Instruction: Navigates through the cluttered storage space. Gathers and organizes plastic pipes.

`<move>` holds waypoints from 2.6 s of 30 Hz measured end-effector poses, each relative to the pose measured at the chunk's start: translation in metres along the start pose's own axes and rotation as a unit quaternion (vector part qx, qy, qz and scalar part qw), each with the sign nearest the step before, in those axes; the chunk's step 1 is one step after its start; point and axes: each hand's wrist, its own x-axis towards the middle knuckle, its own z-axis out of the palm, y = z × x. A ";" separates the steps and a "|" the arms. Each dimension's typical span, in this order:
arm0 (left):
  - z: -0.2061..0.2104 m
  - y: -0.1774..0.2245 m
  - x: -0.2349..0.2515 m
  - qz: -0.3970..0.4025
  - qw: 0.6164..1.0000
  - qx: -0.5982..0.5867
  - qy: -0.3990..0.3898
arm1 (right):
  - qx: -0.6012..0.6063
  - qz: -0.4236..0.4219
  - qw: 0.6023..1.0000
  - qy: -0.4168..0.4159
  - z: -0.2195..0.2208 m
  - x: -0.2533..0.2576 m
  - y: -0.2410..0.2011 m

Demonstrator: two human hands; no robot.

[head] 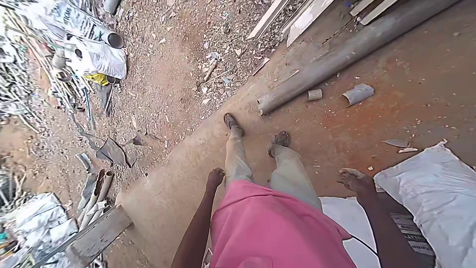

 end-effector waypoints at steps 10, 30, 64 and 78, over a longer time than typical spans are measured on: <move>-0.136 -0.079 0.058 0.024 0.989 -0.149 0.010 | -0.081 -0.052 0.995 -0.011 0.155 -0.068 -0.123; -0.263 -0.172 0.093 0.041 0.964 -0.259 0.053 | -0.119 -0.100 0.988 -0.008 0.306 -0.121 -0.287; -0.671 -0.082 -0.013 0.153 0.977 -0.129 -0.073 | 0.210 -0.042 0.957 -0.195 0.450 -0.237 -0.381; -0.889 0.116 0.090 0.165 0.943 0.257 -0.131 | 0.359 -0.002 0.932 -0.038 0.611 -0.267 -0.436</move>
